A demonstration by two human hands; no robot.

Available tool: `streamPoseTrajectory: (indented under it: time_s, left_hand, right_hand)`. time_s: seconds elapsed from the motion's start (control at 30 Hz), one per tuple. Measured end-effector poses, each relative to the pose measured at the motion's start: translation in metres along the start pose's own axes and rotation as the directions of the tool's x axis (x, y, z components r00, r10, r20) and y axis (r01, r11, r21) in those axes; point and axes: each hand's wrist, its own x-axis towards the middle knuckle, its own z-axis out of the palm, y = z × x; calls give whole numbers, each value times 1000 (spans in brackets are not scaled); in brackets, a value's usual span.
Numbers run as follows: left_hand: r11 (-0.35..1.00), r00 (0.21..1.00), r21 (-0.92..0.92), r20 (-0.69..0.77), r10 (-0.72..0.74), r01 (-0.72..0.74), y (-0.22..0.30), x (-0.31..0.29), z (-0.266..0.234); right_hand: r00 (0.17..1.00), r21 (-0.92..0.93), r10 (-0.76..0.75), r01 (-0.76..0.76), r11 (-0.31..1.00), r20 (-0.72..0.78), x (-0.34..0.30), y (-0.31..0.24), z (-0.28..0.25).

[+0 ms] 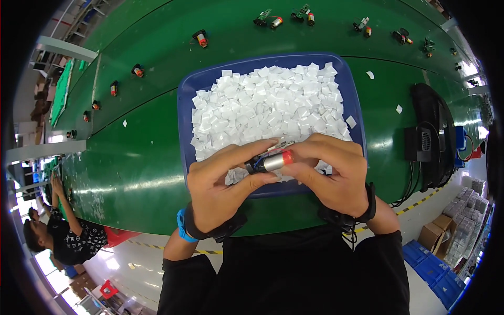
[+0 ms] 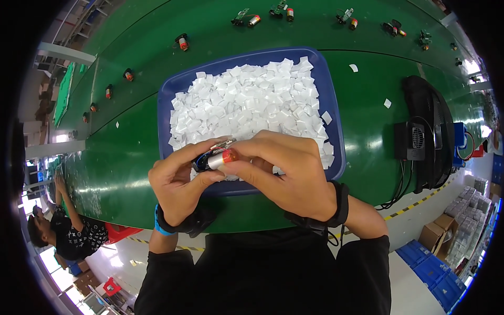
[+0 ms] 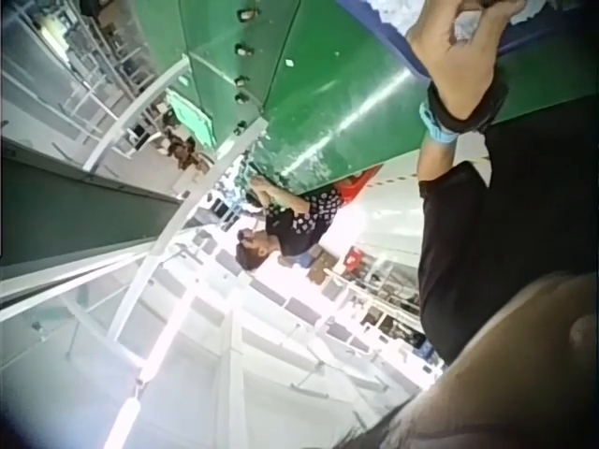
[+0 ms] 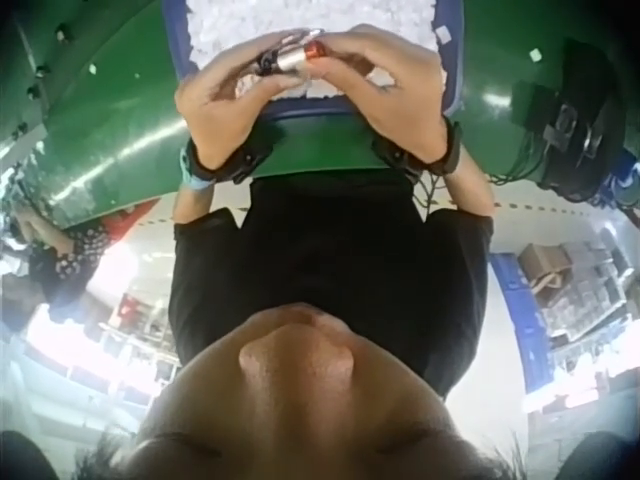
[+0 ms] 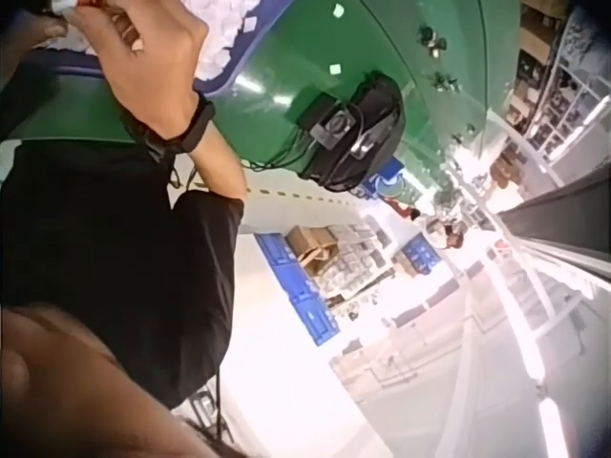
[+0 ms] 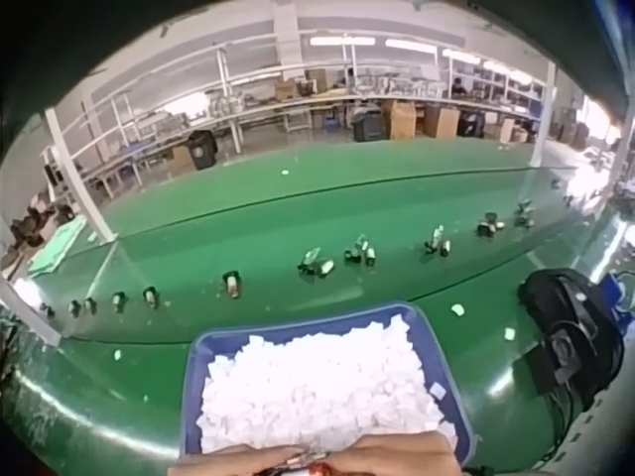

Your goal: The person picks up a battery and a circuit board, wraps a white sticker around them by hand, and places the assembly on the conveyor belt. This process is repeated for several more units.

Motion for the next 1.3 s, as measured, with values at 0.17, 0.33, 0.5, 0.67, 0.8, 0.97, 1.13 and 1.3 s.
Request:
streamPoseTrajectory:
  time_s: [0.17,0.33,0.5,0.67,0.8,0.97,1.13,1.3]
  left_hand:
    - [939,988,308,46,144,-151,8,1,1]
    - [902,976,379,31,214,-210,9,-1,4]
    - [995,978,92,-205,48,-30,16,-1,22]
    - [927,988,345,0,157,-148,11,1,6]
    - [885,953,371,4,302,-282,5,0,3]
    - [953,985,252,14,172,-170,5,-3,2]
    - [972,991,-199,-28,-131,123,6,0,9]
    - [961,961,-51,-21,-274,273,19,16,-8]
  right_hand:
    - [998,111,61,-61,992,4,-1,0,0]
    - [997,142,77,-76,987,-4,-1,-3,1]
    - [999,86,42,-42,995,4,0,1,1]
    - [998,105,59,-59,993,3,0,0,0]
    - [988,141,145,-152,978,57,1,-5,-2]
    - [969,147,222,-237,960,113,0,-5,-1]
    - [991,122,110,-119,985,74,0,2,-3]
    - [987,110,87,-102,989,131,2,5,-3]
